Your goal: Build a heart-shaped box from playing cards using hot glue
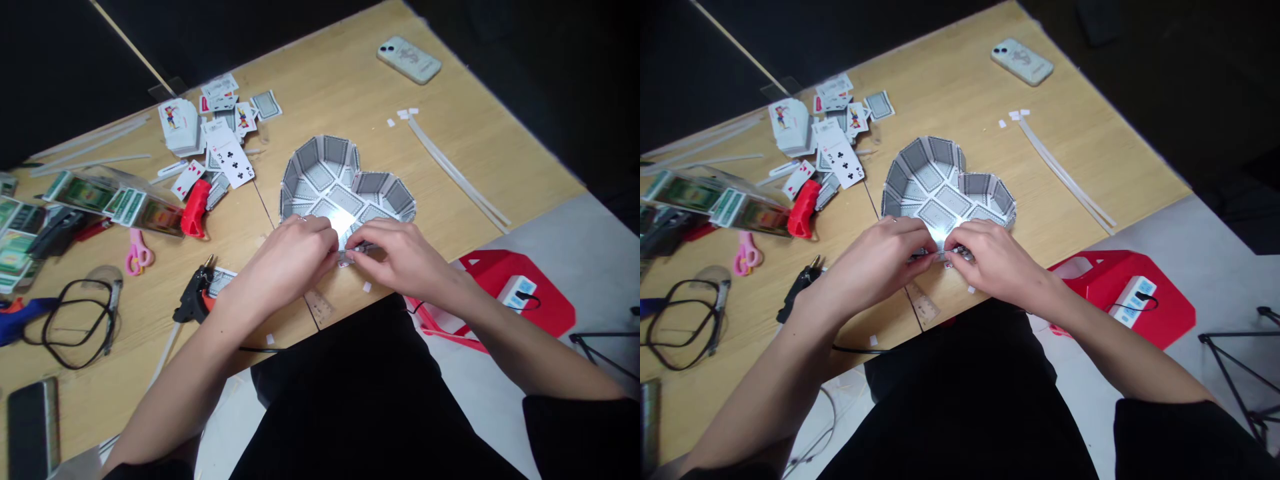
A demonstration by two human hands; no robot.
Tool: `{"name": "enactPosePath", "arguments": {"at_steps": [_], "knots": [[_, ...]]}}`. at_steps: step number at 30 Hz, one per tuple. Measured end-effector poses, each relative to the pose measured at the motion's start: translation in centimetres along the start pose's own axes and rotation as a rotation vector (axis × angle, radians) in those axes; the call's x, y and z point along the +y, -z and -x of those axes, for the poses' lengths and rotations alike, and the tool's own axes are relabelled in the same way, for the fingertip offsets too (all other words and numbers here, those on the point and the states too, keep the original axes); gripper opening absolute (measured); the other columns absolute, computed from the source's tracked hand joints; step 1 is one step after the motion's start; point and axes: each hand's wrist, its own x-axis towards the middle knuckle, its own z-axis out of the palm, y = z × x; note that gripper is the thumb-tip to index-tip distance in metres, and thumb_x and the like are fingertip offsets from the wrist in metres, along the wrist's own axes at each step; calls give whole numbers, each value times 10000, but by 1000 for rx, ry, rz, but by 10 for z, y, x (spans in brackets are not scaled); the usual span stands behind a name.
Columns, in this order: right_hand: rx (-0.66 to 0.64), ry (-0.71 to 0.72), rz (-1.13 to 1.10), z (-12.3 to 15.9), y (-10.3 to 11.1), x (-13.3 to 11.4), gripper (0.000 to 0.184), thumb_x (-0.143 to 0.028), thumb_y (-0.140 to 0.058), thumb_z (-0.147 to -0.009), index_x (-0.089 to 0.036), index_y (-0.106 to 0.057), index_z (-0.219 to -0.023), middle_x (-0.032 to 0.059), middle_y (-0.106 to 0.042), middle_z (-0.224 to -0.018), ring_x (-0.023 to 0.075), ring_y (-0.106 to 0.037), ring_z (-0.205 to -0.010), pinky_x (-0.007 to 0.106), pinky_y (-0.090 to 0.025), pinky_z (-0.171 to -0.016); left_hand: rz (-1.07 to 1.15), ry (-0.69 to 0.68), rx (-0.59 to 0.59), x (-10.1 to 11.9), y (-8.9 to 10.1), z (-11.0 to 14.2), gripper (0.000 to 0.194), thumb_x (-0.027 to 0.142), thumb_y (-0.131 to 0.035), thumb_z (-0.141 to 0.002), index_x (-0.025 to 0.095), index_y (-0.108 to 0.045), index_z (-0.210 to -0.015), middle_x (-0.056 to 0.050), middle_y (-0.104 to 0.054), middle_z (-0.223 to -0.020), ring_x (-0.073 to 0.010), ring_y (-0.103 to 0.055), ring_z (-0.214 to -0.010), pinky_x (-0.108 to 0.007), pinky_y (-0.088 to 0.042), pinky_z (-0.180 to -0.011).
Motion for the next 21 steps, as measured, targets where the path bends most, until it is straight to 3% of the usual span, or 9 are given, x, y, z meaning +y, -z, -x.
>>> {"name": "enactPosePath", "arguments": {"at_steps": [21], "knots": [[-111,-137,-47,-9,17,-1,64,-195,-775,-986,-246,-779,-948,12,-839,-1019,215,-782,-966,350,-545,-875,50,-91,5,-10,0,-4,141,186,-628,-1056,186,-733,-962,-63,-729,-979,-251,-717,-940,-389,-480,-831]]}}
